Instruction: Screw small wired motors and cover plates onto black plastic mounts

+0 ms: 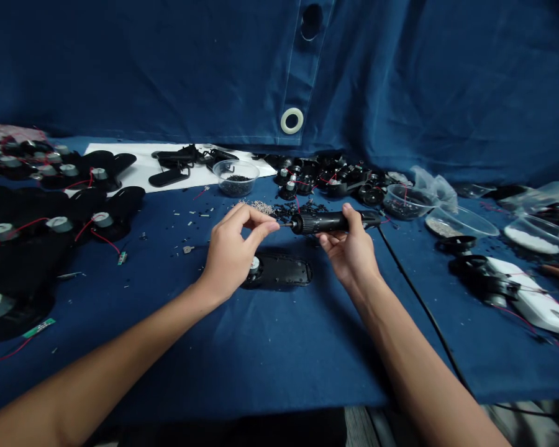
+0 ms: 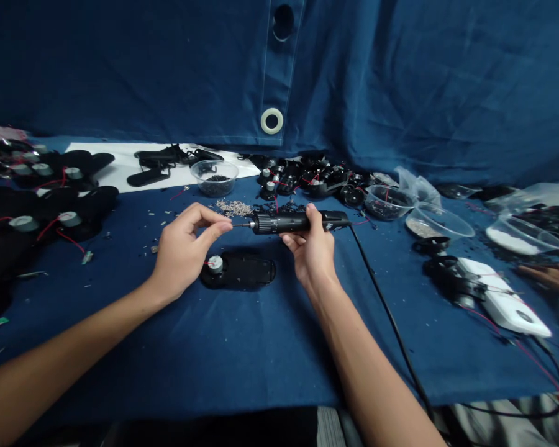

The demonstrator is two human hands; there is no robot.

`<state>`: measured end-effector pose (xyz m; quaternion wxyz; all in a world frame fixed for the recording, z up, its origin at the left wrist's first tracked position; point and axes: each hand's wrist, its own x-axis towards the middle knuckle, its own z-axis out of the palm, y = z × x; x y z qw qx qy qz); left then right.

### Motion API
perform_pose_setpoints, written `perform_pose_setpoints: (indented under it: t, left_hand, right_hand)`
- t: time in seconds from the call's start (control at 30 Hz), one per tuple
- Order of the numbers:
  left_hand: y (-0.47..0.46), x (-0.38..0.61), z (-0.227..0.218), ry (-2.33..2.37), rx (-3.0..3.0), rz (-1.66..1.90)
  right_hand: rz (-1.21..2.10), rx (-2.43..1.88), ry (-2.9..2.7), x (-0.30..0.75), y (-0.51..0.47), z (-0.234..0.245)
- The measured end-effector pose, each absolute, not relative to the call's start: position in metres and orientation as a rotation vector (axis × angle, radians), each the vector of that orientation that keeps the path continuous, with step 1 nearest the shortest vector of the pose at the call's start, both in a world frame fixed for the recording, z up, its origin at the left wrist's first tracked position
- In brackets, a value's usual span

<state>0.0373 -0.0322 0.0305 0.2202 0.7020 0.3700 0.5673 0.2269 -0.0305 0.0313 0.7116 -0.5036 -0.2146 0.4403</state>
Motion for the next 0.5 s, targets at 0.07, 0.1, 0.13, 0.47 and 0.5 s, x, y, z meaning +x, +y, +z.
perform_pose_setpoints:
  t: [0.07,0.1,0.13,0.47,0.5]
  left_hand:
    - [-0.0323,0.0378,0.0307,1.020,1.942,1.554]
    - [-0.0325,0.0380,0.0307,1.023,1.942,1.552]
    - [-0.0326,0.0381,0.0307,1.027,1.942,1.553]
    - [-0.0326,0.0364,0.0279,1.035,1.962,1.579]
    - [-0.0328,0.0365,0.0281,1.037,1.966,1.580]
  right_hand:
    - [0.984,-1.119,-0.472,0.2264,-0.0308,0.0314]
    - [0.989,-1.119,-0.472,0.2261,-0.0309,0.0313]
    - [0.992,-1.119,-0.473,0.2258,-0.0310,0.0311]
    - [0.981,-1.124,-0.486,0.2273,-0.0302,0.0292]
    - [0.980,-1.125,-0.484,0.2276,-0.0301,0.0291]
